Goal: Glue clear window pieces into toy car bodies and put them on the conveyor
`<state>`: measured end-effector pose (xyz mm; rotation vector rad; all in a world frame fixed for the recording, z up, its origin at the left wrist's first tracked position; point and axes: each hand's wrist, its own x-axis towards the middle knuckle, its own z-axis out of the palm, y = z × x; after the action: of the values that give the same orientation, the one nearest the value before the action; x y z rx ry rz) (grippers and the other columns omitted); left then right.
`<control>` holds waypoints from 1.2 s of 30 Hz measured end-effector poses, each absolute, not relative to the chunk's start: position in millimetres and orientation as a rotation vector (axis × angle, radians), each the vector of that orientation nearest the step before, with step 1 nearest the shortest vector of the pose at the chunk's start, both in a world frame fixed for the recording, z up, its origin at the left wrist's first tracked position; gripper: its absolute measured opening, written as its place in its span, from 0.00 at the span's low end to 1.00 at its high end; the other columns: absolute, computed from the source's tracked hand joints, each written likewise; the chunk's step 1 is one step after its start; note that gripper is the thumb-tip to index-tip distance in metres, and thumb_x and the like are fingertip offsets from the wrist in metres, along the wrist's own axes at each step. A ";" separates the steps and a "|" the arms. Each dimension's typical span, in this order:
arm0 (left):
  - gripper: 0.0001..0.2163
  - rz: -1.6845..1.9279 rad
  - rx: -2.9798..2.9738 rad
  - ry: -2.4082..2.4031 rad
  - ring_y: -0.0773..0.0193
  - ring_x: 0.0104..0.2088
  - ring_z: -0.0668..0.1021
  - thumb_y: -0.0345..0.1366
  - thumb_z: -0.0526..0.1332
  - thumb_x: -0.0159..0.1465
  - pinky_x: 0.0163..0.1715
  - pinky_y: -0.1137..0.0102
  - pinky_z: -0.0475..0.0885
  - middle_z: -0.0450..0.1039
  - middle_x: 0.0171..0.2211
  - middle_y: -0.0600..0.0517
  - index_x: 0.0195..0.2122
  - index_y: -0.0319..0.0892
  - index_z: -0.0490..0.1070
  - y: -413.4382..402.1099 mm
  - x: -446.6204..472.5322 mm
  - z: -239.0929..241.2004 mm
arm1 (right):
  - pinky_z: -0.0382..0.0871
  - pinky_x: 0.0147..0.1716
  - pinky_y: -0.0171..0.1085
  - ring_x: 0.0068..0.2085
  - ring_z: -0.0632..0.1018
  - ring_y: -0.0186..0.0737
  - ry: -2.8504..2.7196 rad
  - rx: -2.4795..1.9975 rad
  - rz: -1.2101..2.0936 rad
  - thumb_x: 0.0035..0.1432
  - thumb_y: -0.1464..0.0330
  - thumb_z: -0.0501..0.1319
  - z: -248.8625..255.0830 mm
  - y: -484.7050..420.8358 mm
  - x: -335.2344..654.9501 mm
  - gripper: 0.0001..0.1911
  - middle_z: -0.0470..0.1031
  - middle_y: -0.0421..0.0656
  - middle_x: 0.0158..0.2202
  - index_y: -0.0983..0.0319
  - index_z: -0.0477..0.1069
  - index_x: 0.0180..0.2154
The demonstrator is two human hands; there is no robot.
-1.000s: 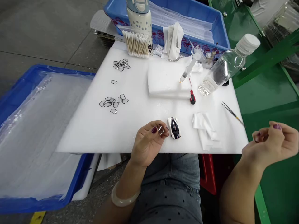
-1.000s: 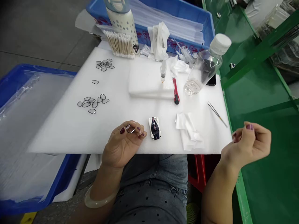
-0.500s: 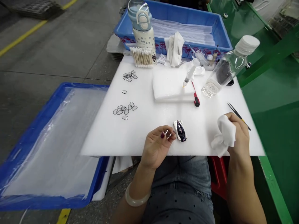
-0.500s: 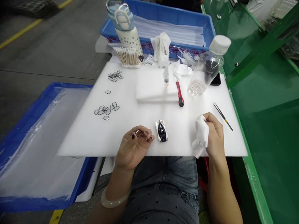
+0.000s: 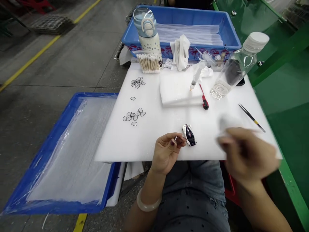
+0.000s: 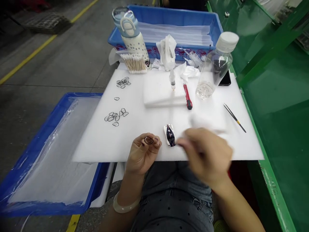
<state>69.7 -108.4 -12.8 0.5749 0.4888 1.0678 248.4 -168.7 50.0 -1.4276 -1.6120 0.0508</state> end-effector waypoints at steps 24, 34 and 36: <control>0.09 1.124 0.580 0.570 0.69 0.28 0.81 0.40 0.78 0.48 0.32 0.78 0.79 0.82 0.28 0.53 0.29 0.47 0.82 -111.3 71.5 -14.2 | 0.62 0.18 0.32 0.23 0.68 0.30 -2.085 -1.169 -0.159 0.64 0.72 0.56 50.7 -145.5 208.2 0.10 0.69 0.41 0.27 0.61 0.73 0.31; 0.10 1.143 0.612 0.590 0.69 0.28 0.81 0.41 0.78 0.48 0.33 0.79 0.78 0.81 0.26 0.53 0.28 0.46 0.82 -111.9 75.0 -12.6 | 0.65 0.20 0.29 0.24 0.73 0.28 -1.749 -1.377 0.376 0.60 0.77 0.61 60.9 -160.3 234.3 0.09 0.77 0.40 0.31 0.60 0.77 0.37; 0.10 1.144 0.621 0.604 0.70 0.28 0.81 0.41 0.78 0.48 0.33 0.80 0.78 0.81 0.26 0.52 0.28 0.46 0.82 -112.3 74.6 -13.5 | 0.64 0.20 0.29 0.24 0.73 0.28 -1.701 -1.399 0.492 0.60 0.76 0.62 57.3 -160.4 232.9 0.08 0.77 0.40 0.29 0.60 0.78 0.35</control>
<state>74.6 -112.3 -13.5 0.6209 0.6039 1.1443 232.9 -160.4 57.3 -1.3993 -1.7007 0.4917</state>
